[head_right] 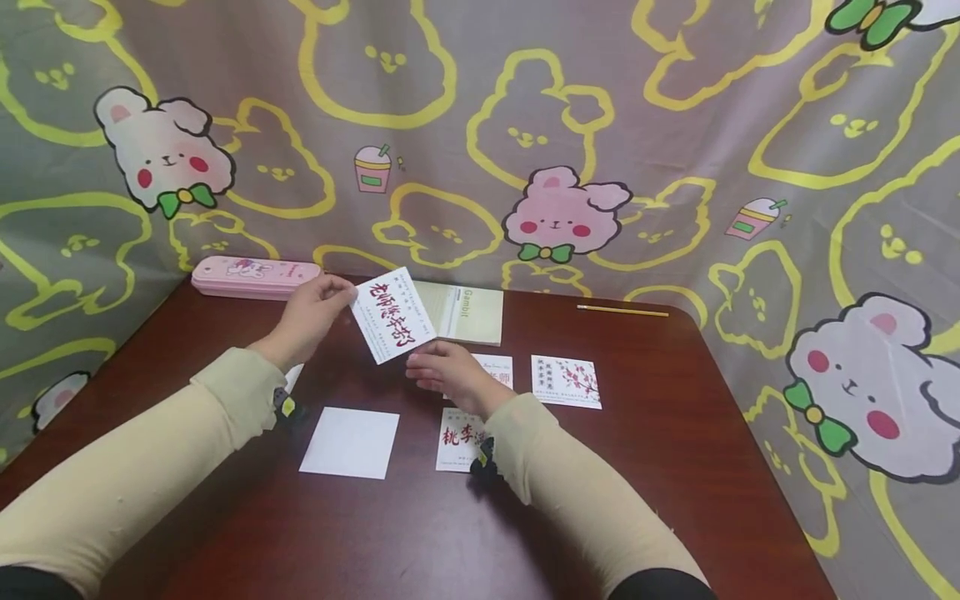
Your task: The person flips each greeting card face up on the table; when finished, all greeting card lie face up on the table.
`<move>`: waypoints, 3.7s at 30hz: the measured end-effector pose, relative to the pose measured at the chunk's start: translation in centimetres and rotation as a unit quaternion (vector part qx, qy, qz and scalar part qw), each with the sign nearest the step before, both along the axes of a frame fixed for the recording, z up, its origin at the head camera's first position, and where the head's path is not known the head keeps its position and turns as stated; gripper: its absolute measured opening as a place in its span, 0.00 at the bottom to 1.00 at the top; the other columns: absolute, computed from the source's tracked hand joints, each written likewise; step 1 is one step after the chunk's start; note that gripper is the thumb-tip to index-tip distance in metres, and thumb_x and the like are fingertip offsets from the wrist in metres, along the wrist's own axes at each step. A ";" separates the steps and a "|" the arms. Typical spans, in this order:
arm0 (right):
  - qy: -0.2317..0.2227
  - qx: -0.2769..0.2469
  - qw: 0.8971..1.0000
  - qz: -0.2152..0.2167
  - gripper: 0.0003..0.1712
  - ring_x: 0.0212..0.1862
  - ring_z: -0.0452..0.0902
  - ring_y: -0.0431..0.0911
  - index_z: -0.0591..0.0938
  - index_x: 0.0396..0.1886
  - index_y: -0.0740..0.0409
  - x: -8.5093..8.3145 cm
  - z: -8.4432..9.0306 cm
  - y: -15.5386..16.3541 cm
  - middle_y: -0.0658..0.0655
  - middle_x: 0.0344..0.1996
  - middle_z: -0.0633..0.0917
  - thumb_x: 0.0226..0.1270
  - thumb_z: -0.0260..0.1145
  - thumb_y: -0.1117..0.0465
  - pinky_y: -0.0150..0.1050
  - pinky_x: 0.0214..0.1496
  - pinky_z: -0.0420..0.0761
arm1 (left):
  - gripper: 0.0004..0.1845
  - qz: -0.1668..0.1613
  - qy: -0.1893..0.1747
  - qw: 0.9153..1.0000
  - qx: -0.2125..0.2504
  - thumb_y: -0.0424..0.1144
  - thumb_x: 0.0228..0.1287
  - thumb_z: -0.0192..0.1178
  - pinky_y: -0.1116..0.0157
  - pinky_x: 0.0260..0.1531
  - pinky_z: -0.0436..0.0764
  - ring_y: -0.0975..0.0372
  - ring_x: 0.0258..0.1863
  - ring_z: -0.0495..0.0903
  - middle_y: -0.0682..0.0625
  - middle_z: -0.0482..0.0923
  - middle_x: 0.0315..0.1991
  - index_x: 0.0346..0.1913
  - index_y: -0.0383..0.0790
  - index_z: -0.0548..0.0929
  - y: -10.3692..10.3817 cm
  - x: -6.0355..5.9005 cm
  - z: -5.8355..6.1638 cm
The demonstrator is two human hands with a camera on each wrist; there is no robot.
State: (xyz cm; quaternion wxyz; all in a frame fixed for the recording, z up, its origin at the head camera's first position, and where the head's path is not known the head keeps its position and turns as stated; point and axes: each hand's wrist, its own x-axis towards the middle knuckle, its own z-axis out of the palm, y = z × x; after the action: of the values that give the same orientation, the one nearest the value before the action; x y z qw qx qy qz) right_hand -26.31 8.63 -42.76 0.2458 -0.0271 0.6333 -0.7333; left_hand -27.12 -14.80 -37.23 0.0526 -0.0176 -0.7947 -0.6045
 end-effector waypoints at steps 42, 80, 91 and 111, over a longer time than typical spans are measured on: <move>0.099 0.343 0.926 -0.123 0.13 0.37 0.84 0.47 0.79 0.47 0.72 3.5 1.5 17.3 0.63 0.40 0.84 0.74 0.63 0.64 0.40 0.38 0.85 | 0.26 -0.251 -0.104 0.958 -0.093 0.33 0.65 0.63 0.67 0.36 0.75 0.60 0.36 0.76 0.44 0.81 0.45 0.65 0.26 0.77 14.8 5.3 -4.3; 0.032 0.463 0.881 0.092 0.10 0.25 0.76 0.42 0.78 0.25 0.60 5.0 1.4 24.5 0.52 0.20 0.79 0.66 0.67 0.67 0.37 0.31 0.83 | 0.38 -0.281 -0.218 0.933 0.058 0.29 0.62 0.63 0.58 0.54 0.78 0.58 0.45 0.75 0.37 0.76 0.56 0.74 0.23 0.64 21.8 11.4 -5.0; 0.084 0.445 0.889 0.076 0.09 0.30 0.77 0.45 0.79 0.32 0.64 4.1 2.4 22.4 0.55 0.26 0.81 0.70 0.66 0.64 0.38 0.34 0.82 | 0.38 -0.285 -0.153 0.946 0.021 0.33 0.68 0.62 0.51 0.66 0.73 0.45 0.66 0.74 0.30 0.72 0.67 0.77 0.27 0.61 16.9 9.2 -3.8; 0.002 0.113 0.983 0.142 0.15 0.44 0.86 0.47 0.75 0.53 0.77 7.2 1.2 4.0 0.65 0.43 0.85 0.76 0.56 0.68 0.43 0.49 0.86 | 0.34 -0.332 0.067 0.857 -0.389 0.45 0.64 0.69 0.41 0.63 0.72 0.41 0.68 0.69 0.35 0.70 0.69 0.70 0.36 0.75 -3.0 11.7 -4.1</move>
State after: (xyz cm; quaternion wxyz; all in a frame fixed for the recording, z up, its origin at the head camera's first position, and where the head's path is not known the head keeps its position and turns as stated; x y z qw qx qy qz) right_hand -19.12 12.68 -41.61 0.3475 -0.0897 0.7025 -0.6146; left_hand -15.41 -17.76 -41.32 -0.1095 -0.3399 -0.9065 -0.2254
